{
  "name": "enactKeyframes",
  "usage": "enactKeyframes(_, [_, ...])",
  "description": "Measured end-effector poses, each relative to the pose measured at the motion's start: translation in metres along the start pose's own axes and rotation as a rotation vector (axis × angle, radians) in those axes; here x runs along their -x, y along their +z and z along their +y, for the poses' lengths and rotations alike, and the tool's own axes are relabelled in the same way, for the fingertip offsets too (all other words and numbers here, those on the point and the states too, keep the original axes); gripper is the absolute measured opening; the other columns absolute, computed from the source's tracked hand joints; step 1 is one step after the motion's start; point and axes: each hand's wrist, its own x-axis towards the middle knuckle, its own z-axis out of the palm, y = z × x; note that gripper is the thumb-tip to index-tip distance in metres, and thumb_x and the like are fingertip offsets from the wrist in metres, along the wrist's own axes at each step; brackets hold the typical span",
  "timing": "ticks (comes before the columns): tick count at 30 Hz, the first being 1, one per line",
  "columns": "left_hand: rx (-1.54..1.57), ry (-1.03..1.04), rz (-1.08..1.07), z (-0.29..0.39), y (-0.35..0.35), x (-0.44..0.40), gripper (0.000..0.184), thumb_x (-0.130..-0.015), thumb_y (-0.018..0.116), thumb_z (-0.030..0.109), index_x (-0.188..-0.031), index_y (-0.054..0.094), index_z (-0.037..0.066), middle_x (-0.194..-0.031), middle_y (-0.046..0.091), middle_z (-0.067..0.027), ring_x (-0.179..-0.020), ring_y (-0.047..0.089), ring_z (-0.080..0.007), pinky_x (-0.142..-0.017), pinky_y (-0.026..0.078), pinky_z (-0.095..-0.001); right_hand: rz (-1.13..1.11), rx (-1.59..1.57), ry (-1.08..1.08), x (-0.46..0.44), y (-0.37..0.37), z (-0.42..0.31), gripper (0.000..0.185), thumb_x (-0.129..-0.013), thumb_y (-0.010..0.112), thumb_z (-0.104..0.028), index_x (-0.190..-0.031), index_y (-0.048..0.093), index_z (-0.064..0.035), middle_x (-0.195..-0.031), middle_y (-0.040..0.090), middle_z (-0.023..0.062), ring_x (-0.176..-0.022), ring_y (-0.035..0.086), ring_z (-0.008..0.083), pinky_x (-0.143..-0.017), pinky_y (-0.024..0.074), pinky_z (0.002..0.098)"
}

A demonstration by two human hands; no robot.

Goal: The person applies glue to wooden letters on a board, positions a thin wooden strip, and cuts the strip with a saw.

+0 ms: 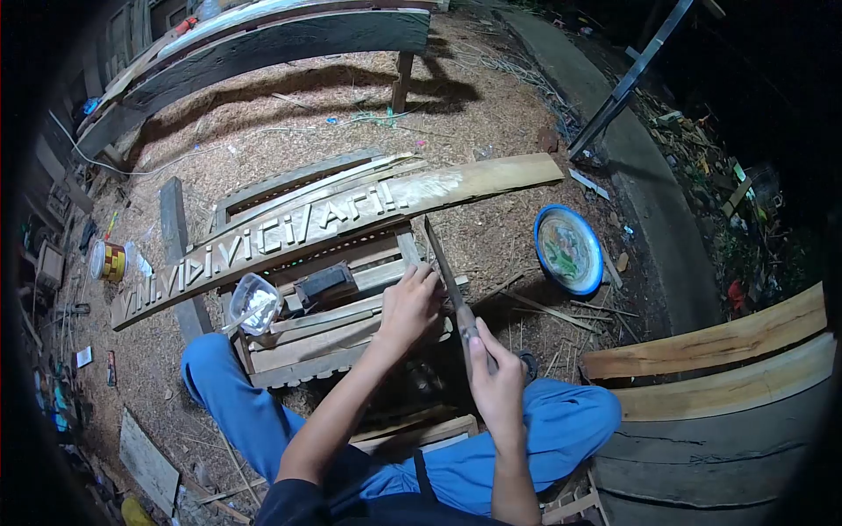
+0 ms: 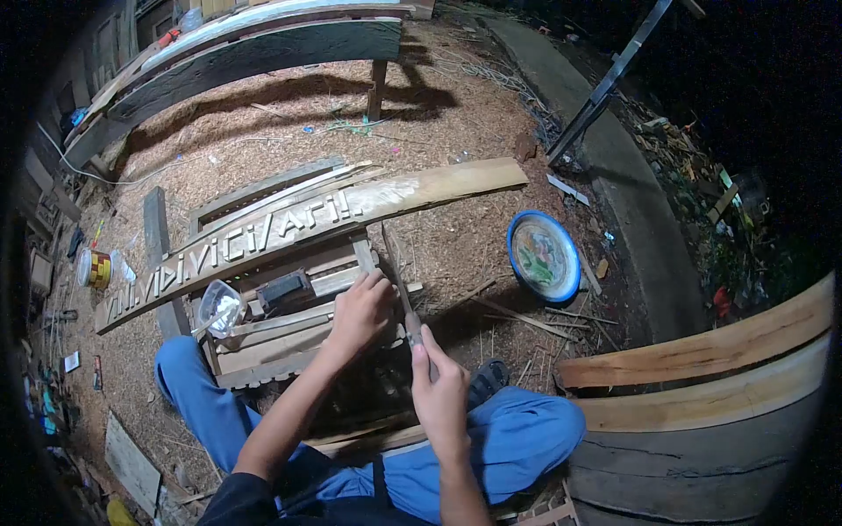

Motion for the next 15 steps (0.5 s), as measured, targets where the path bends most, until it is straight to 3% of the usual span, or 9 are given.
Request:
enactKeyframes(2, [-0.005, -0.03, 0.016, 0.0, -0.001, 0.002, 0.041, -0.073, 0.076, 0.012, -0.111, 0.063, 0.005, -0.109, 0.06, -0.0097, -0.106, 0.061, -0.0309, -0.073, 0.058, -0.0448, -0.014, -0.017, -0.005, 0.017, -0.017, 0.0, 0.036, -0.105, 0.06, -0.016, -0.133, 0.063, 0.0067, -0.118, 0.072, 0.0272, -0.109, 0.072, 0.0241, -0.091, 0.0542, 0.0342])
enactKeyframes(4, [-0.042, -0.037, -0.029, 0.004, -0.007, 0.0, 0.038, -0.076, 0.077, 0.015, -0.112, 0.066, 0.008, -0.108, 0.061, -0.0105, -0.105, 0.062, -0.0316, -0.072, 0.057, -0.0462, -0.039, -0.041, 0.185, 0.032, -0.03, -0.002, 0.036, -0.104, 0.06, -0.015, -0.133, 0.063, 0.0071, -0.118, 0.073, 0.0272, -0.108, 0.071, 0.0206, -0.09, 0.0541, 0.0332])
enactKeyframes(5, [-0.037, -0.04, -0.021, 0.003, -0.004, -0.001, 0.038, -0.076, 0.077, 0.015, -0.112, 0.066, 0.008, -0.108, 0.061, -0.0105, -0.105, 0.062, -0.0316, -0.072, 0.057, -0.0462, -0.041, -0.033, 0.178, 0.035, -0.031, 0.002, 0.036, -0.104, 0.06, -0.015, -0.133, 0.063, 0.0071, -0.118, 0.073, 0.0272, -0.108, 0.071, 0.0206, -0.09, 0.0541, 0.0332])
enactKeyframes(7, [0.008, -0.002, 0.088, -0.004, -0.003, 0.0, 0.02, -0.081, 0.074, 0.015, -0.1, 0.07, 0.012, -0.103, 0.061, -0.0095, -0.094, 0.066, -0.033, -0.069, 0.056, -0.0459, 0.015, -0.01, 0.033, 0.038, -0.029, 0.009, 0.036, -0.103, 0.061, -0.014, -0.132, 0.064, 0.0072, -0.115, 0.073, 0.0275, -0.103, 0.071, 0.0165, -0.087, 0.0542, 0.0325])
enactKeyframes(8, [0.007, 0.005, 0.088, -0.007, -0.003, 0.002, 0.02, -0.081, 0.074, 0.015, -0.1, 0.07, 0.012, -0.103, 0.061, -0.0095, -0.094, 0.066, -0.033, -0.069, 0.056, -0.0459, 0.021, -0.014, 0.032, 0.039, -0.03, 0.009, 0.036, -0.103, 0.061, -0.014, -0.132, 0.064, 0.0072, -0.115, 0.073, 0.0275, -0.103, 0.071, 0.0165, -0.087, 0.0542, 0.0325])
enactKeyframes(11, [-0.004, -0.01, 0.044, -0.013, -0.013, 0.012, 0.025, -0.088, 0.072, 0.022, -0.113, 0.077, 0.022, -0.103, 0.065, -0.0088, -0.072, 0.07, -0.0352, -0.062, 0.055, -0.0455, 0.006, -0.028, 0.025, 0.037, -0.03, 0.003, 0.036, -0.103, 0.062, -0.014, -0.132, 0.064, 0.007, -0.111, 0.074, 0.0282, -0.102, 0.071, 0.016, -0.086, 0.0544, 0.0328])
enactKeyframes(13, [-0.002, 0.0, 0.011, -0.014, -0.016, 0.012, 0.022, -0.089, 0.071, 0.024, -0.11, 0.074, 0.019, -0.103, 0.063, -0.0098, -0.071, 0.069, -0.0354, -0.061, 0.055, -0.0462, 0.009, -0.048, 0.033, 0.037, -0.029, 0.006, 0.036, -0.103, 0.062, -0.015, -0.131, 0.064, 0.0066, -0.11, 0.073, 0.0286, -0.102, 0.074, 0.0211, -0.086, 0.0547, 0.0342])
enactKeyframes(15, [0.006, 0.008, -0.019, -0.013, -0.019, 0.011, 0.02, -0.089, 0.07, 0.025, -0.107, 0.072, 0.016, -0.103, 0.061, -0.0109, -0.071, 0.069, -0.0356, -0.06, 0.055, -0.0469, -0.01, -0.016, 0.056, 0.035, -0.031, 0.0, 0.037, -0.104, 0.062, -0.017, -0.132, 0.064, 0.007, -0.114, 0.074, 0.0255, -0.103, 0.071, 0.0175, -0.089, 0.0539, 0.0322])
